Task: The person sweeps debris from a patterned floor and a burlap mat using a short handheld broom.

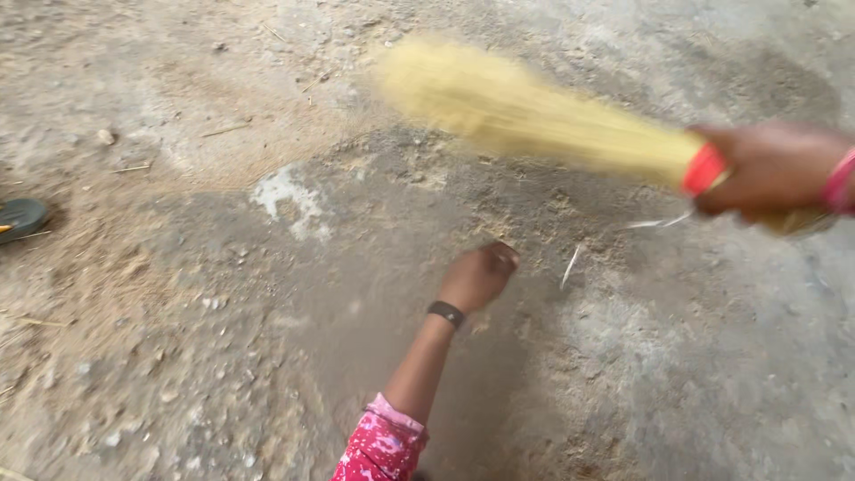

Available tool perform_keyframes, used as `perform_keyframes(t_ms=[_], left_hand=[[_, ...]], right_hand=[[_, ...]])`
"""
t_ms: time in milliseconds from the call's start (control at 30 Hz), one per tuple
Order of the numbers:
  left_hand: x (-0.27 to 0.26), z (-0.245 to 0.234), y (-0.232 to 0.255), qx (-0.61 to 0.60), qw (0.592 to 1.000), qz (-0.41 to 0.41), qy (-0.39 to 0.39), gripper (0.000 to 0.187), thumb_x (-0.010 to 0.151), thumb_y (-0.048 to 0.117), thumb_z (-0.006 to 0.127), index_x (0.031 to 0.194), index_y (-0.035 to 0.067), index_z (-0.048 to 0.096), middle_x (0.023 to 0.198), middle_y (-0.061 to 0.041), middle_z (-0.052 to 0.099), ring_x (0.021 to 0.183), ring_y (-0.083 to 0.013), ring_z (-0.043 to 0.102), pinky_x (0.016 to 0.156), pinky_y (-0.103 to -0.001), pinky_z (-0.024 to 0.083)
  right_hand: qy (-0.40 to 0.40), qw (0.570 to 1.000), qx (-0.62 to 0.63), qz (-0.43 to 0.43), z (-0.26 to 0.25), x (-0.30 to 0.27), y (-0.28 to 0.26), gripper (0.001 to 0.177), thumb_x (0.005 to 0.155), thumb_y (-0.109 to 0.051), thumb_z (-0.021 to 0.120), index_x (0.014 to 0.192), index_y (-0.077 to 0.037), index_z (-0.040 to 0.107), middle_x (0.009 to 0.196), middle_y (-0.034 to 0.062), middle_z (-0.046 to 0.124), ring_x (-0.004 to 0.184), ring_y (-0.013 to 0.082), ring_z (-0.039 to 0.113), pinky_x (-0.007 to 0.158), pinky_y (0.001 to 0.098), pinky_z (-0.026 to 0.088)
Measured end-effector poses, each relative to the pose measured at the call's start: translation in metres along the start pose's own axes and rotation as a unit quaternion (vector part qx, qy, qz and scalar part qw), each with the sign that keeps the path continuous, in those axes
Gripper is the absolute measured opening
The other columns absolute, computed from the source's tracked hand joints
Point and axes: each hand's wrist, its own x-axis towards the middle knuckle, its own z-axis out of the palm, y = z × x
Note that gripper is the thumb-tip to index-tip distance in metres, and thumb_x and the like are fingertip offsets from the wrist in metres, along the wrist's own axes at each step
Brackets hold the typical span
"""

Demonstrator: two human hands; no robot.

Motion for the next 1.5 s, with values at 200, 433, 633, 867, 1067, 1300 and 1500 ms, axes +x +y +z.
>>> perform_keyframes(t_ms=[200, 433, 633, 867, 1067, 1300, 1500], left_hand=[[-0.002, -0.047, 0.004, -0.039, 0.988, -0.042, 0.145, 0.024, 0.096, 0.035, 0.062, 0.107, 0.018, 0.074, 0.091, -0.007, 0.078, 0.084, -0.0251, 0.077, 0.073, -0.039, 0.057], [-0.031, -0.074, -0.010, -0.029, 0.985, -0.043, 0.165, 0.025, 0.100, 0.034, 0.062, 0.111, 0.015, 0.074, 0.097, -0.008, 0.078, 0.091, -0.0264, 0.074, 0.074, -0.038, 0.057], [-0.045, -0.095, -0.004, -0.063, 0.969, -0.070, 0.229, 0.022, 0.097, 0.031, 0.062, 0.106, 0.016, 0.076, 0.089, -0.005, 0.080, 0.084, -0.0186, 0.077, 0.074, -0.034, 0.057], [-0.053, -0.104, 0.007, -0.129, 0.954, -0.068, 0.263, 0.021, 0.099, 0.026, 0.060, 0.104, 0.012, 0.075, 0.087, -0.004, 0.078, 0.079, -0.0143, 0.075, 0.072, -0.032, 0.056], [-0.063, -0.121, 0.001, -0.215, 0.879, 0.000, 0.425, 0.020, 0.105, 0.021, 0.056, 0.115, 0.009, 0.069, 0.107, -0.004, 0.074, 0.097, -0.0113, 0.072, 0.087, -0.030, 0.059], [-0.077, -0.138, 0.011, -0.195, 0.870, -0.007, 0.452, 0.018, 0.104, 0.016, 0.056, 0.111, 0.007, 0.070, 0.102, -0.003, 0.073, 0.094, -0.0123, 0.069, 0.089, -0.029, 0.055], [-0.091, -0.146, 0.009, -0.180, 0.870, 0.007, 0.459, 0.016, 0.103, 0.014, 0.057, 0.108, 0.005, 0.070, 0.101, -0.002, 0.071, 0.094, -0.0119, 0.069, 0.089, -0.028, 0.054]], right_hand=[[-0.006, 0.999, -0.029, 0.025, 0.033, 0.072, -0.007, 0.044, 0.080, -0.030, 0.086, 0.113, -0.005, 0.072, 0.083, 0.0132, 0.077, 0.066, 0.0238, 0.072, 0.059, 0.0393, 0.062], [-0.098, 0.994, -0.017, -0.054, -0.011, -0.034, -0.092, 0.077, 0.092, -0.024, 0.074, 0.157, -0.017, 0.034, 0.091, 0.0136, 0.073, 0.063, 0.0213, 0.066, 0.053, 0.0354, 0.056], [0.003, 0.995, 0.100, 0.029, -0.001, 0.020, -0.001, 0.090, 0.084, -0.019, 0.086, 0.158, -0.019, 0.034, 0.105, 0.0115, 0.064, 0.080, 0.0216, 0.058, 0.064, 0.0368, 0.049], [-0.236, 0.960, 0.119, -0.095, 0.088, -0.020, -0.029, 0.102, 0.080, -0.026, 0.094, 0.156, -0.018, 0.026, 0.138, -0.0084, 0.051, 0.125, 0.0055, 0.035, 0.100, 0.0308, 0.032], [-0.165, 0.934, 0.291, -0.123, -0.037, -0.008, -0.035, 0.058, 0.079, -0.017, 0.084, 0.131, -0.009, 0.059, 0.113, 0.0106, 0.073, 0.099, 0.0239, 0.066, 0.083, 0.0416, 0.059], [0.064, 0.990, 0.129, 0.001, -0.033, 0.099, 0.005, 0.051, 0.079, -0.021, 0.080, 0.121, -0.002, 0.061, 0.102, 0.0144, 0.071, 0.091, 0.0260, 0.067, 0.078, 0.0412, 0.058], [0.038, 0.992, -0.005, -0.117, 0.073, 0.141, -0.152, 0.047, 0.079, -0.024, 0.077, 0.113, 0.003, 0.062, 0.092, 0.0177, 0.070, 0.084, 0.0278, 0.067, 0.074, 0.0408, 0.058]])
